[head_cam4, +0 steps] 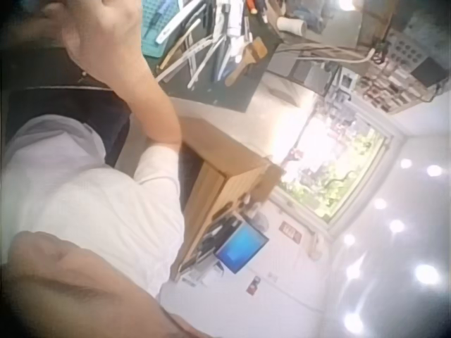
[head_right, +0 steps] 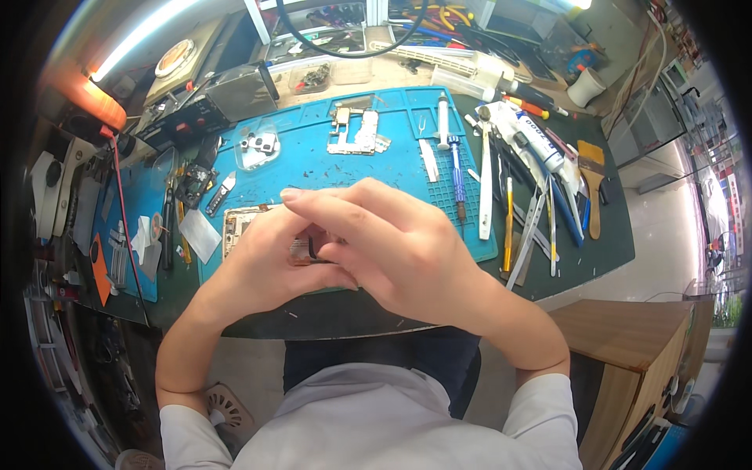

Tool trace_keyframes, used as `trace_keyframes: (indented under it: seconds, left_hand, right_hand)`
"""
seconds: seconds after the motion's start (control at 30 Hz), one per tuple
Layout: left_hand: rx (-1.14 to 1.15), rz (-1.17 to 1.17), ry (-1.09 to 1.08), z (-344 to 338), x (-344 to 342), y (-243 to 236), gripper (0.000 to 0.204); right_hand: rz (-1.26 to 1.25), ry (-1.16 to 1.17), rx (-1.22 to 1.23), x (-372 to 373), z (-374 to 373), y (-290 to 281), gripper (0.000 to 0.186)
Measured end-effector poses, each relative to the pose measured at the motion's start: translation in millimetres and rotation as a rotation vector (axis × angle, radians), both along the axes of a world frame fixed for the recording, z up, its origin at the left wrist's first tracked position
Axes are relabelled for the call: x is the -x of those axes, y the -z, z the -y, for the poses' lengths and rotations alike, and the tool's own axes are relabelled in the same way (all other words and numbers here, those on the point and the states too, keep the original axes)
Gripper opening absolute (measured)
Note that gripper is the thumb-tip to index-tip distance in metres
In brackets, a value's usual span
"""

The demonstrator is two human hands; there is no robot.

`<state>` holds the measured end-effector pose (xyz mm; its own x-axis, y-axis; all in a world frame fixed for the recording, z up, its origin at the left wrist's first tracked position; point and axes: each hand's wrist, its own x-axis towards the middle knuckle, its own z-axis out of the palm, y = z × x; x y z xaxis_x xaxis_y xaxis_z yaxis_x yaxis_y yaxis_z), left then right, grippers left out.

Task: The person cleans a disassembled smartphone with a brush and compressed air, then uses tweezers and a spudger to remove and reposition internal components including the battery and ribbon cables. The person handles the phone and tools directly on a cluttered workbench.

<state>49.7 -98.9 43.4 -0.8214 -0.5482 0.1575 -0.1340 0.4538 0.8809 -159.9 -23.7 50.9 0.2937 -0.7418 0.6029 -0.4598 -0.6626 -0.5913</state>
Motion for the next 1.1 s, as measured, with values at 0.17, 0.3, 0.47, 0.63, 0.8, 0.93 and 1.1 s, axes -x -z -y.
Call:
trace_keyframes:
  seconds: [0.17, 0.3, 0.47, 0.63, 0.8, 0.93, 1.1]
  left_hand:
    - [0.154, 0.023, -0.007, 1.8, -3.9, -2.1, 0.035]
    - [0.335, 0.086, -0.05, 2.1, -6.1, 6.5, 0.021]
    - [0.616, 0.128, -0.252, 29.9, -3.6, 9.9, 0.011]
    - [0.708, 0.197, -0.343, 54.4, -10.1, 27.2, 0.01]
    - [0.682, 0.194, -0.378, 45.5, -7.6, 23.1, 0.019]
    - [0.447, 0.244, -0.315, 16.4, -8.5, 2.7, 0.032]
    - [0.207, 0.249, -0.311, -3.0, 0.2, 1.1, 0.054]
  right_hand:
    - [0.11, -0.026, -0.067, 3.2, -3.7, 0.5, 0.056]
    - [0.162, 0.017, 0.028, 3.5, -2.9, 0.9, 0.058]
    - [0.301, 0.295, 0.134, 6.4, 0.1, 13.9, 0.063]
    - [-0.226, 0.521, -0.051, 21.9, 6.5, 18.5, 0.054]
    - [-0.413, 0.595, -0.122, 26.3, 8.9, 33.6, 0.037]
    - [-0.4, 0.601, -0.044, 21.5, 14.1, 33.6, 0.036]
    - [-0.244, 0.4, -0.046, 7.9, 14.7, 36.3, 0.042]
